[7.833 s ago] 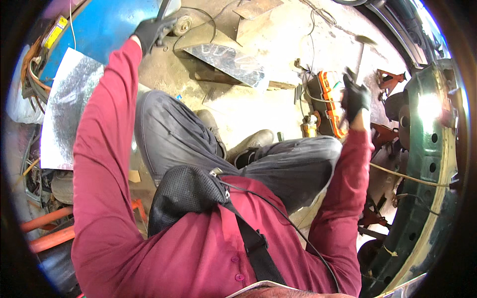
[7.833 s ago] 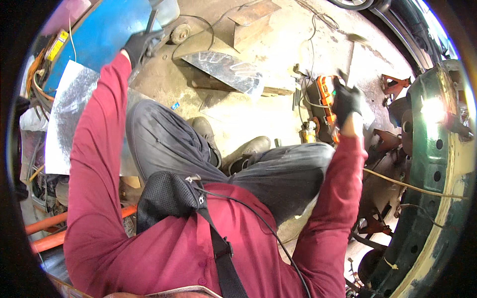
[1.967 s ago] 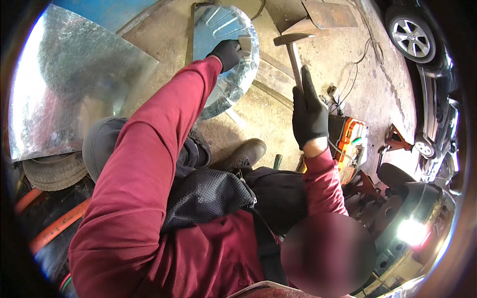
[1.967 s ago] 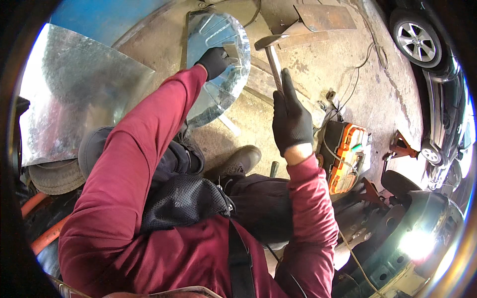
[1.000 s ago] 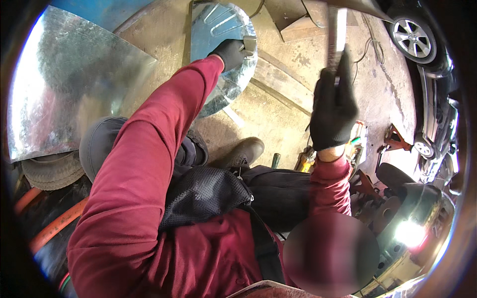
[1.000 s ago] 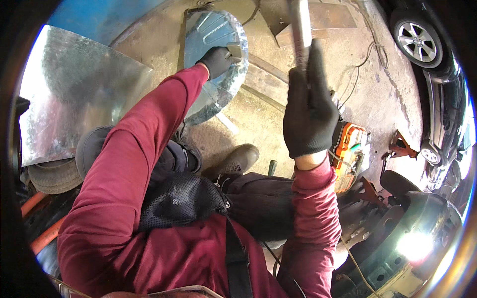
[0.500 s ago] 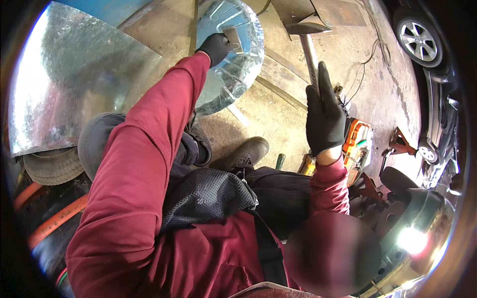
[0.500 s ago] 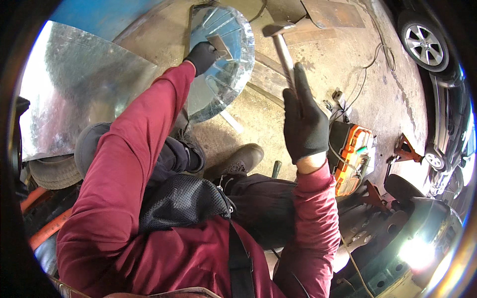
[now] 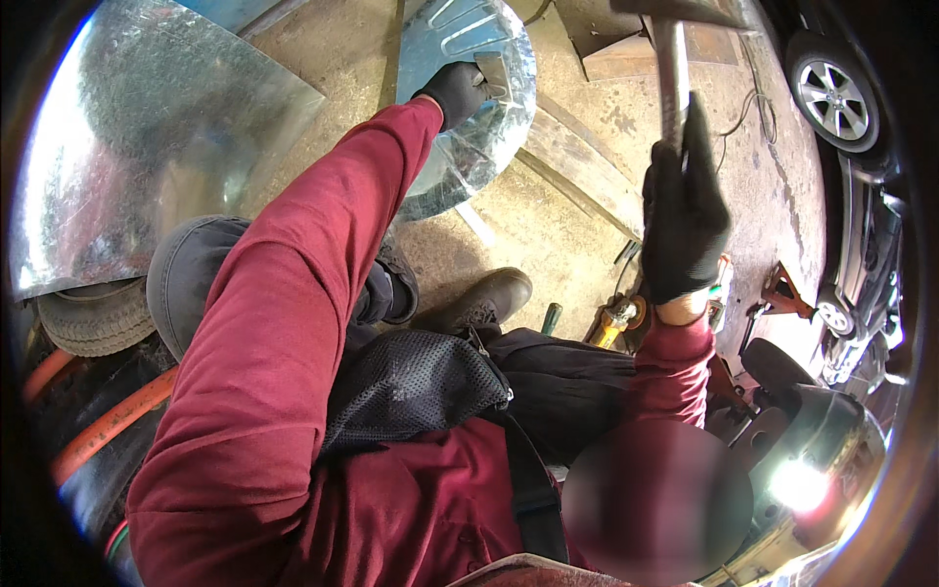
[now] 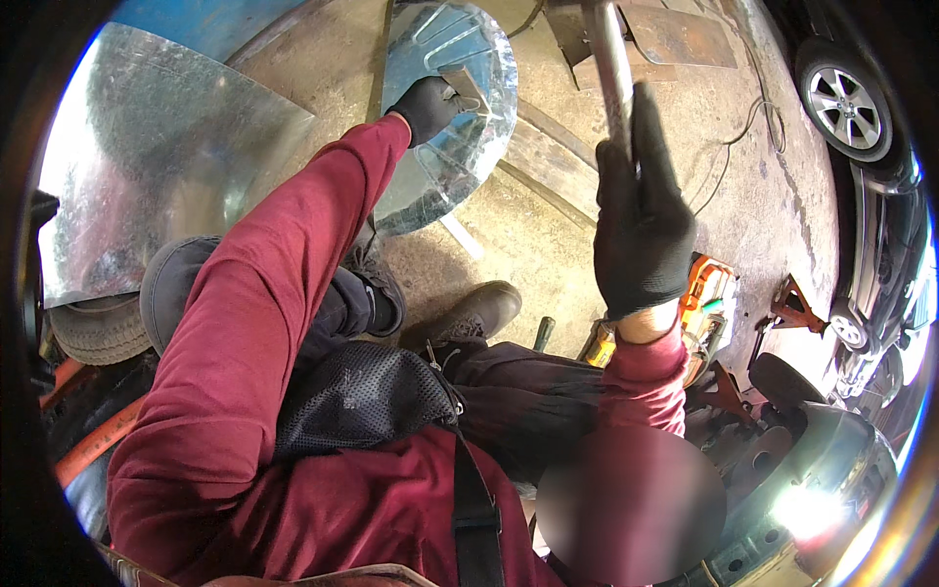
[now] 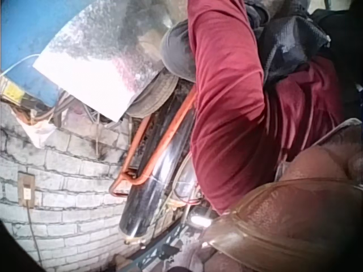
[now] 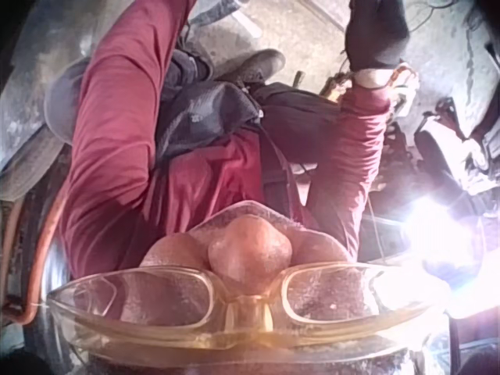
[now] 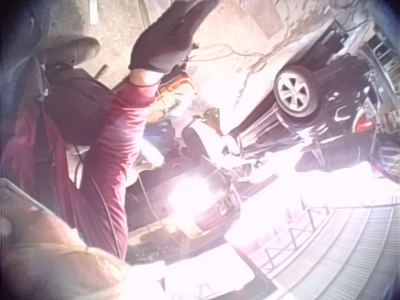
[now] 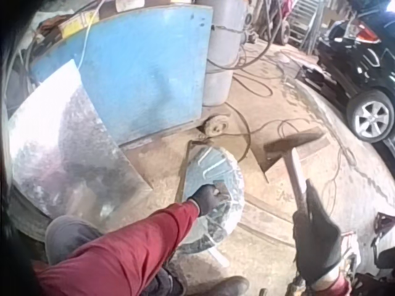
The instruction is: The person sits on the floor and uses a hammer and a metal dolly to shape a curved metal sheet. They repeatedly strike the metal along its surface, repositioning the dolly and the sheet to work different areas.
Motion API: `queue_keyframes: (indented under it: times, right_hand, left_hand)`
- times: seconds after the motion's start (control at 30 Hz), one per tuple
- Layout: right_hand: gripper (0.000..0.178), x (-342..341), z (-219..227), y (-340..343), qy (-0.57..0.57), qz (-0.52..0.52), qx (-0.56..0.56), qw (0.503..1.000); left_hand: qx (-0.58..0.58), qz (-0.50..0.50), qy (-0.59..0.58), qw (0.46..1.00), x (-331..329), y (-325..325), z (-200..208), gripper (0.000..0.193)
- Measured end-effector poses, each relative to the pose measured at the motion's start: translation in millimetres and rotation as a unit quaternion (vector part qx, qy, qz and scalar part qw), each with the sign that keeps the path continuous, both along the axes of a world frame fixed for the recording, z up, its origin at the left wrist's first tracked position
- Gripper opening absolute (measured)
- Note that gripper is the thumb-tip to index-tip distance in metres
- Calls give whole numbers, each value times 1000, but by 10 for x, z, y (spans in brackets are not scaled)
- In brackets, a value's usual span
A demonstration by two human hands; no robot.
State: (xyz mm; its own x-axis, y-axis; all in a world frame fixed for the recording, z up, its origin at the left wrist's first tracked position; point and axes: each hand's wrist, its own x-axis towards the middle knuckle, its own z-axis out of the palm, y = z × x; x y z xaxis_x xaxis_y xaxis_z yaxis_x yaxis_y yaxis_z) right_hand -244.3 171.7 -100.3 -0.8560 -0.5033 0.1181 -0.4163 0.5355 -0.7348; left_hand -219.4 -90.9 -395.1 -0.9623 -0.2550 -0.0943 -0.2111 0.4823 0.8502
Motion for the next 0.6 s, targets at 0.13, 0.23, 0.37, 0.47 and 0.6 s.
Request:
queue_keyframes:
  times: [0.13, 0.23, 0.37, 0.47, 0.6]
  right_hand:
    - [52, 26, 7, -196, 115, -15, -42, 992]
    - [52, -124, -567, -154, 223, 209, 130, 943]
    - [51, 18, -484, -233, -10, 99, 177, 979]
    - [52, 0, -730, -139, -18, 111, 238, 965]
    - [50, 18, -726, 109, -62, 39, 314, 947]
  left_hand:
    - [-7, 0, -40, 999, -46, 99, 178, 31]
    - [-29, 1, -11, 1000, -30, 129, 385, 28]
    - [-56, 9, 8, 998, 63, 131, 405, 27]
    - [-46, 1, -20, 999, -48, 129, 421, 30]
    - [-23, 88, -35, 995, 214, -152, 76, 35]
